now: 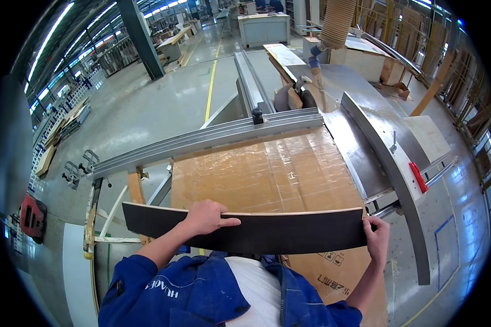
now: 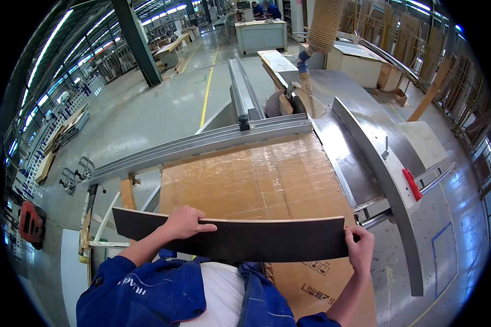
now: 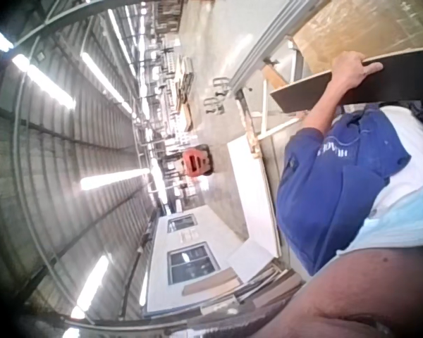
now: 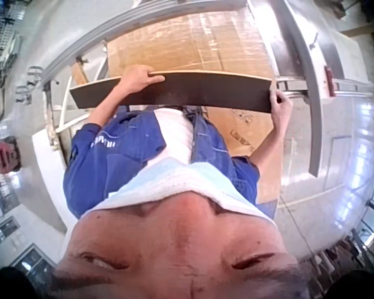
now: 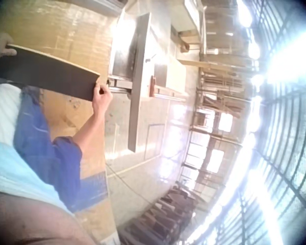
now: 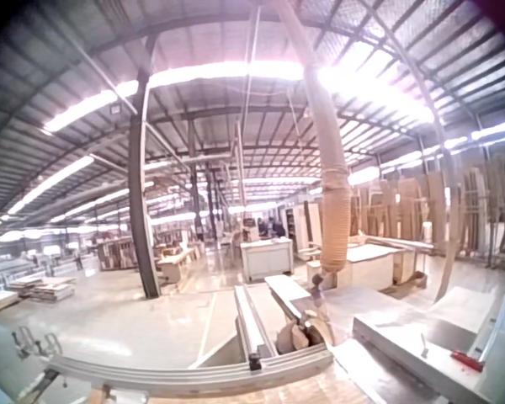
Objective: The person positions a dark wood panel on a table saw, aligns it with the fence, and pushes it through the blade to cut. They repeat this process with additional panels, inspecting the cut edges and handling small offcuts.
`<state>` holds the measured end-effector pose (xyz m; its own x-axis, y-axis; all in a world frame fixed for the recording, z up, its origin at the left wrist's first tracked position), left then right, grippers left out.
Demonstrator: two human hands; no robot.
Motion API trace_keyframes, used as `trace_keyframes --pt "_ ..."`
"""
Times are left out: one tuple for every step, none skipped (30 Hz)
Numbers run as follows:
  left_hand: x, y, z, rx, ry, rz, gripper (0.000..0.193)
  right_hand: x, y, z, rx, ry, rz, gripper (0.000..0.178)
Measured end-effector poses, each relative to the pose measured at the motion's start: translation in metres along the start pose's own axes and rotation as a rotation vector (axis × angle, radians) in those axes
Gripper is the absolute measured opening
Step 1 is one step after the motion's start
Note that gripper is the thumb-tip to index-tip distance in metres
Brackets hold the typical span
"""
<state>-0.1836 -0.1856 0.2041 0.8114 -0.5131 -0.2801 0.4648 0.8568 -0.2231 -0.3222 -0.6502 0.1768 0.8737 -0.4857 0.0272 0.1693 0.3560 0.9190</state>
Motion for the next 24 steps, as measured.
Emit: trace_keyframes --pt "0.005 0.006 -0.003 0.026 -0.015 0.011 0.074 -0.001 -0.001 -0.003 -0.021 0.001 -0.014 0.014" --pt "0.009 0.011 -0.005 0.049 -0.027 0.014 0.076 -0.001 -0.004 -0.007 -0.004 -0.005 -0.014 0.014" --pt "0.013 0.015 -0.008 0.066 -0.036 0.014 0.077 -0.001 -0.01 -0.01 0.006 -0.012 -0.017 0.014" --pt "0.015 0.016 -0.009 0.084 -0.046 0.015 0.08 -0.002 -0.015 -0.013 0.018 -0.019 -0.019 0.014" --pt "0.016 0.016 -0.01 0.082 -0.041 0.017 0.078 -0.004 -0.018 -0.016 0.005 -0.02 -0.014 0.015" --pt "0.017 0.017 -0.012 0.082 -0.037 0.019 0.077 -0.005 -0.02 -0.018 0.006 -0.028 -0.037 0.015" --pt "0.017 0.018 -0.013 0.081 -0.029 0.021 0.075 -0.007 -0.023 -0.02 0.008 -0.036 -0.063 0.015" --pt "0.016 0.018 -0.013 0.077 -0.028 0.022 0.076 -0.009 -0.027 -0.023 0.01 -0.043 -0.088 0.016" --pt "0.015 0.019 -0.013 0.073 -0.028 0.024 0.076 -0.007 -0.035 -0.025 0.068 -0.036 -0.071 0.016" --pt "0.014 0.019 -0.014 0.062 -0.029 0.028 0.076 -0.007 -0.039 -0.026 0.11 -0.055 -0.088 0.017" --pt "0.014 0.019 -0.013 0.069 -0.024 0.027 0.077 -0.008 -0.042 -0.027 0.153 -0.072 -0.104 0.017" --pt "0.014 0.02 -0.012 0.076 -0.02 0.028 0.078 -0.009 -0.044 -0.028 0.195 -0.089 -0.121 0.018" --pt "0.014 0.022 -0.011 0.08 -0.016 0.029 0.079 -0.009 -0.043 -0.032 0.176 -0.037 -0.147 0.018" --pt "0.014 0.023 -0.01 0.073 -0.012 0.03 0.079 -0.009 -0.04 -0.035 0.156 0.015 -0.173 0.017" --pt "0.014 0.025 -0.009 0.067 -0.007 0.031 0.079 -0.009 -0.038 -0.038 0.136 0.066 -0.199 0.017" --pt "0.013 0.026 -0.007 0.065 -0.002 0.03 0.079 -0.009 -0.038 -0.041 0.149 0.138 -0.226 0.016" --pt "0.011 0.029 -0.007 0.065 0.019 0.035 0.08 -0.008 -0.038 -0.042 0.162 0.211 -0.254 0.018" --pt "0.009 0.031 -0.007 0.066 0.04 0.041 0.08 -0.008 -0.039 -0.046 0.175 0.283 -0.282 0.021" --pt "0.009 0.033 -0.007 0.067 0.061 0.041 0.08 -0.006 -0.04 -0.046 0.2 0.274 -0.27 0.023" --pt "0.009 0.034 -0.007 0.038 0.042 0.035 0.078 -0.004 -0.044 -0.048 0.224 0.266 -0.257 0.025" --pt "0.008 0.034 -0.009 0.009 0.024 0.03 0.076 -0.003 -0.046 -0.049 0.249 0.258 -0.245 0.027" --pt "0.006 0.035 -0.011 -0.021 0.005 0.029 0.075 -0.001 -0.049 -0.049 0.238 0.249 -0.246 0.027" --pt "0.005 0.036 -0.014 -0.03 0.013 0.03 0.075 0.0 -0.051 -0.05 0.226 0.24 -0.246 0.028" --pt "0.004 0.037 -0.017 -0.038 0.02 0.032 0.074 0.002 -0.052 -0.05 0.215 0.231 -0.246 0.029"
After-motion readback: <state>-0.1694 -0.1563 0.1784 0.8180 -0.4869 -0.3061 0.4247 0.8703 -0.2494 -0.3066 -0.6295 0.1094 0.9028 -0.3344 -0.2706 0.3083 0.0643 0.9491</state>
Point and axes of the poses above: each hand's wrist, its own x-axis towards the middle knuckle, its own z-axis out of the back of the hand, y = z × x, the point moved 7 cm from there along x, towards the middle knuckle, and after that the axes turned 6 degrees about -z, right-handed, at the moved point
